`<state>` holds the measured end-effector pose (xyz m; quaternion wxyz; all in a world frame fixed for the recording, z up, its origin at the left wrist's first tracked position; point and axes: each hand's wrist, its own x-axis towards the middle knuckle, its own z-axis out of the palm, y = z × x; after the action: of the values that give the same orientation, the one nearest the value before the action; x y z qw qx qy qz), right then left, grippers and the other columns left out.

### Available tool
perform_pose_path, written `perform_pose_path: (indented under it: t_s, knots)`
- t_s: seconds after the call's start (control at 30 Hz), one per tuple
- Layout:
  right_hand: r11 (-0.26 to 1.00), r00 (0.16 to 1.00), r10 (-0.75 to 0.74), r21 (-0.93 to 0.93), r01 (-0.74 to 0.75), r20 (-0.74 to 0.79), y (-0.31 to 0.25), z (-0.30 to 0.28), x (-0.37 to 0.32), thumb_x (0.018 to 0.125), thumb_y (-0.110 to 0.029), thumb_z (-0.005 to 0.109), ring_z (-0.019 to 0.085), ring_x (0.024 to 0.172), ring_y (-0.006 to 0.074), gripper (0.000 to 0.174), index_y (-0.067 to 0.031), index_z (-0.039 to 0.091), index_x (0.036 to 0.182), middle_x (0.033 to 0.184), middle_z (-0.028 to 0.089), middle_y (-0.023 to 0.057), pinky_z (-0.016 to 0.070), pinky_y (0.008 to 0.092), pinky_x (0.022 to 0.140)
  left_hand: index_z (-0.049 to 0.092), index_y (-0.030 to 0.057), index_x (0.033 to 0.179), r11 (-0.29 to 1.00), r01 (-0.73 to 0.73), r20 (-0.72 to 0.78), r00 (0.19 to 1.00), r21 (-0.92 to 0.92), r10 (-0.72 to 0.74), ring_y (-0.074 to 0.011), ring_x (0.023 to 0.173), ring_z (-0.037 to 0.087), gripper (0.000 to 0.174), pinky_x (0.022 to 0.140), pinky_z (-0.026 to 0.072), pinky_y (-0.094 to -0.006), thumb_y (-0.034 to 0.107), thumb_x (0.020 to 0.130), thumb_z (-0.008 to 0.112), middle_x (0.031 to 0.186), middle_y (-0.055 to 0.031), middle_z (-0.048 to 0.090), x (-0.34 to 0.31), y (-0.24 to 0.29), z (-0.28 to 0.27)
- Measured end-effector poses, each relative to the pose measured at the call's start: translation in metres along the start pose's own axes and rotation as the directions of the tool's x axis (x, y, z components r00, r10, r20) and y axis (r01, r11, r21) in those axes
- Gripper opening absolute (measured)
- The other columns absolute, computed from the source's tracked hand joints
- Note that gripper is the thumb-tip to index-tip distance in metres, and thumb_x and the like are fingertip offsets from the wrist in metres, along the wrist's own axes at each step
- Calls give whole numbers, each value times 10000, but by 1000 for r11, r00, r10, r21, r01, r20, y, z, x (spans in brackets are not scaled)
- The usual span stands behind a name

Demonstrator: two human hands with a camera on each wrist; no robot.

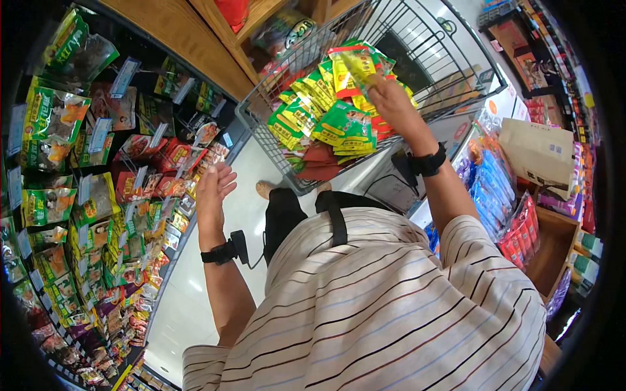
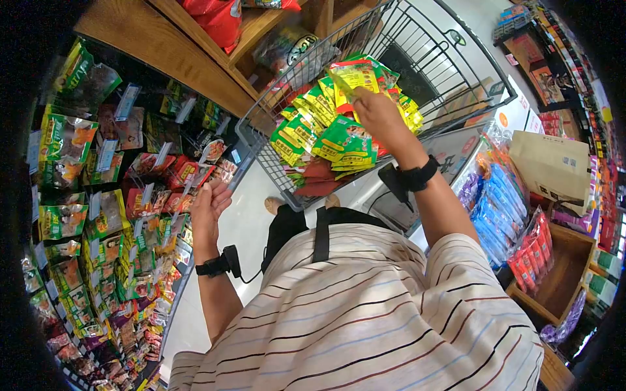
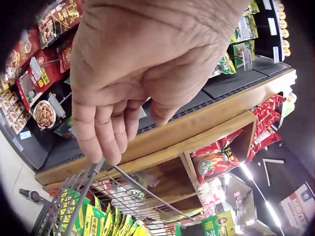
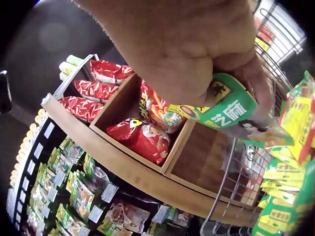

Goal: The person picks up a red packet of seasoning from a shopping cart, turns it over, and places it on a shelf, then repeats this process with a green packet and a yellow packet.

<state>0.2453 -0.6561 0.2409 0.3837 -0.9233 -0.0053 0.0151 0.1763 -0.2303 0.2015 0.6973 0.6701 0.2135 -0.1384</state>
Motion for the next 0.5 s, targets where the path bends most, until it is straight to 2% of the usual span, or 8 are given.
perform_pose_path:
  t_s: [0.1,0.2,0.27,0.3,0.33,0.4,0.47,0.5]
  knots:
    - [981,983,-123,170,99,136,-13,15,-15,979,-218,525,559,655,196,224,-14,595,1039,734,564,111,464,338,620,522,-50,1304,999,-44,12,999,3,44,-253,1101,628,531,923,513,-349,394,1014,496,1222,-183,613,-5,10,8]
    - [951,895,-161,307,28,415,-40,22,-21,979,-258,547,647,719,178,281,-20,600,1118,805,630,96,509,313,668,484,-40,1360,979,-179,66,983,97,173,-278,1215,566,574,1015,453,-371,408,1004,512,1313,-203,564,-15,28,28]
    - [932,813,-182,362,-38,553,-81,7,-28,976,-297,554,662,724,153,320,-23,605,1131,811,634,69,519,307,677,457,-30,1394,938,-304,145,948,166,282,-288,1284,514,602,1063,409,-379,416,996,529,1366,-208,530,-22,45,45]
    - [921,769,-181,380,-86,613,-95,2,-31,974,-317,558,669,726,140,339,-25,607,1138,814,636,56,524,304,682,446,-25,1407,911,-369,202,921,182,333,-291,1312,489,614,1079,390,-380,417,992,538,1387,-208,515,-26,52,54]
    - [856,717,-195,473,-210,670,-98,4,-33,971,-362,551,650,691,111,374,-29,624,1125,811,640,35,522,277,674,435,-20,1420,883,-429,262,889,189,376,-293,1339,463,626,1094,370,-380,419,987,547,1408,-207,500,-32,59,65]
    - [858,665,-252,481,-183,703,-112,-5,-28,973,-370,539,638,700,107,381,-29,630,1117,790,628,30,515,265,651,414,-22,1437,908,-335,333,911,252,244,-213,1277,490,674,1081,369,-333,440,975,577,1393,-145,514,-32,76,73]
    - [904,671,-304,428,-21,676,-105,-6,-17,971,-371,535,618,710,105,392,-27,627,1132,798,634,31,502,266,640,427,-36,1425,940,-290,370,905,178,209,-169,1248,495,667,1061,379,-309,465,996,530,1373,-117,522,-28,74,73]
    - [877,685,-272,467,-113,676,-106,-9,-17,963,-377,539,582,729,99,404,-12,632,1110,789,625,15,481,274,660,457,-45,1398,962,-274,392,884,-9,256,-144,1223,510,618,1030,395,-285,450,1029,463,1340,-89,550,-31,75,77]
